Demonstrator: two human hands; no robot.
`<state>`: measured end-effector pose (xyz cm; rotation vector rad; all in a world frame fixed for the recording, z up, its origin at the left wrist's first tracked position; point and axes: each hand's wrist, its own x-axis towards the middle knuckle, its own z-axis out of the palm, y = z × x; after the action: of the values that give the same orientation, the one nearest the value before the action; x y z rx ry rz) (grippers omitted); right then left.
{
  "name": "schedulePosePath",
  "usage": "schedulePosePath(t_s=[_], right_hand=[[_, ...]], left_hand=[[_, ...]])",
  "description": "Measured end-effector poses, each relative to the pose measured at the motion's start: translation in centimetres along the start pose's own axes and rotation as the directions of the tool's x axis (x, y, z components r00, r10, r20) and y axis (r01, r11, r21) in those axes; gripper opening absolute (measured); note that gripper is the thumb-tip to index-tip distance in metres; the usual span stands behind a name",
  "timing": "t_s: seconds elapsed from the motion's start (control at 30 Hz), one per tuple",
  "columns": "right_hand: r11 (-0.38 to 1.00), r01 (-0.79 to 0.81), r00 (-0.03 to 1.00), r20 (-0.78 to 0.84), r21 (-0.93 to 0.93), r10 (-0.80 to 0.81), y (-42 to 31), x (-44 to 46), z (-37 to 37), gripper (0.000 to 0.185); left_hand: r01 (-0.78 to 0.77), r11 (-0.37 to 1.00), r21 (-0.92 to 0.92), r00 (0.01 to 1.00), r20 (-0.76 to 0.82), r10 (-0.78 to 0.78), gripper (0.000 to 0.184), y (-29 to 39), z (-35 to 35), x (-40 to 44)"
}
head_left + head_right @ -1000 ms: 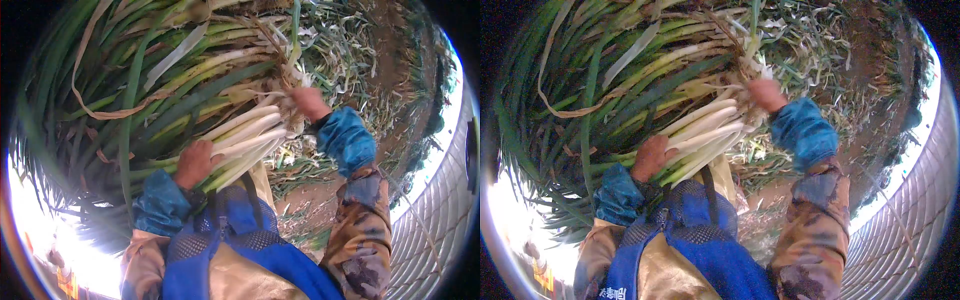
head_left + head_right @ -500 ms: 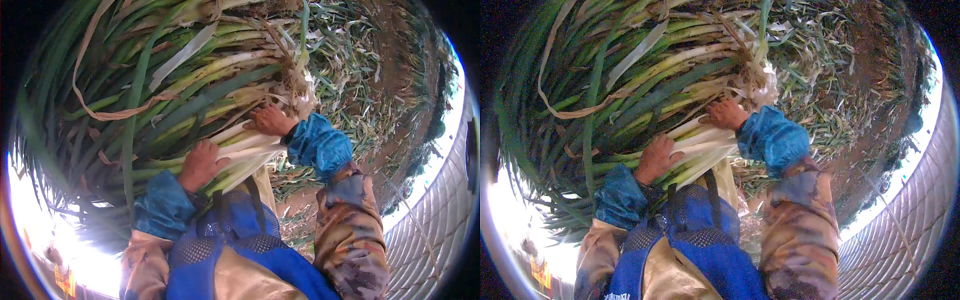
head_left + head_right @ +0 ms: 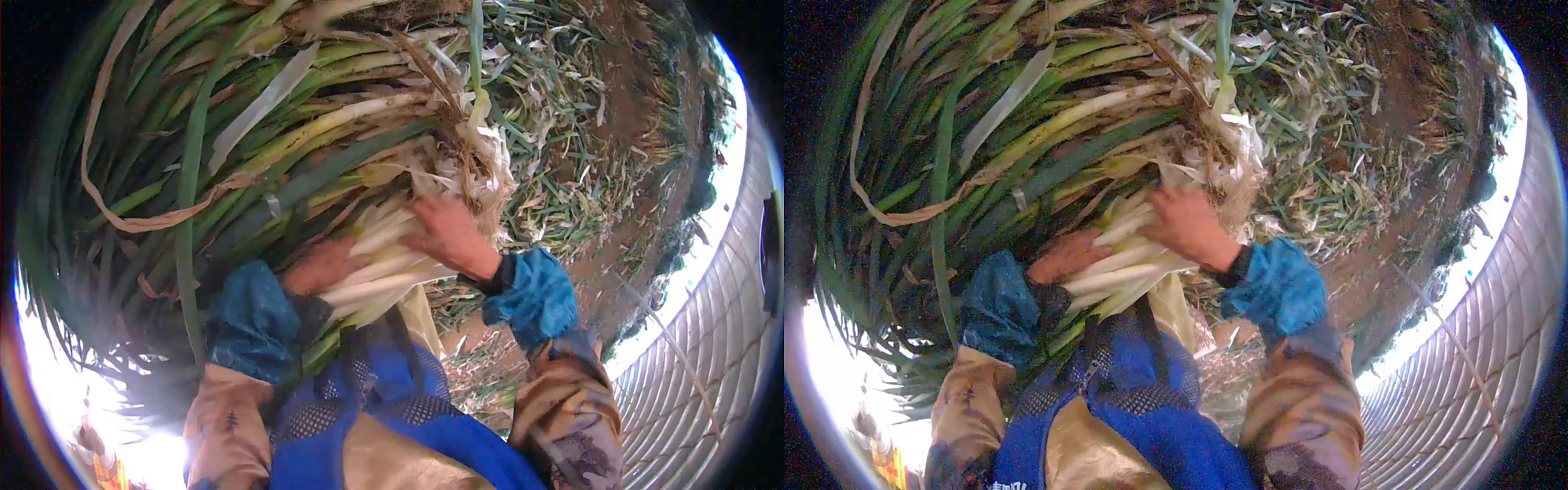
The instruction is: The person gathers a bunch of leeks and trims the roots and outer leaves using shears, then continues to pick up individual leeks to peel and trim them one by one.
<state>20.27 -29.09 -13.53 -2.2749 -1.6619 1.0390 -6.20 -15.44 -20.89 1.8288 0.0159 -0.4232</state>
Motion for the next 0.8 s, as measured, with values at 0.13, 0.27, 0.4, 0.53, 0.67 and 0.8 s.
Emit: schedulePosePath(t_s=[0.13,0.27,0.4,0.53,0.67,0.8], right_hand=[[0.906,-0.4,0.881,-0.329,-0.135,0.34,3.0,0.7,-5.7,0.058],[0.849,-0.268,0.959,-0.043,-0.456,0.28,9.2,2.6,0.5,0.047],[0.842,-0.321,0.934,0.004,-0.434,0.358,13.9,4.5,-1.6,0.03],[0.798,-0.423,0.898,-0.079,-0.43,0.434,15.4,5.5,-3.9,0.02],[0.738,-0.496,0.866,-0.195,-0.457,0.461,18.2,7.7,-5.2,0.017],[0.791,-0.452,0.875,-0.375,-0.413,0.305,22.9,9.6,-4.6,0.02]], left_hand=[[0.061,0.997,0.055,0.996,0.057,-0.064,0.042,0.8,-0.1,0.4],[0.631,0.764,-0.138,0.763,0.291,-0.578,0.068,1.1,0.2,4.2],[0.58,0.808,-0.101,0.81,0.182,-0.558,0.058,2.6,-1.3,4.2],[0.583,0.803,-0.125,0.812,0.13,-0.57,0.05,2.0,-1.2,3.6],[0.639,0.754,-0.15,0.763,0.244,-0.599,0.055,4.0,-3.5,3.6],[0.651,0.748,-0.129,0.75,0.26,-0.608,0.053,5.3,-4.3,3.2]])
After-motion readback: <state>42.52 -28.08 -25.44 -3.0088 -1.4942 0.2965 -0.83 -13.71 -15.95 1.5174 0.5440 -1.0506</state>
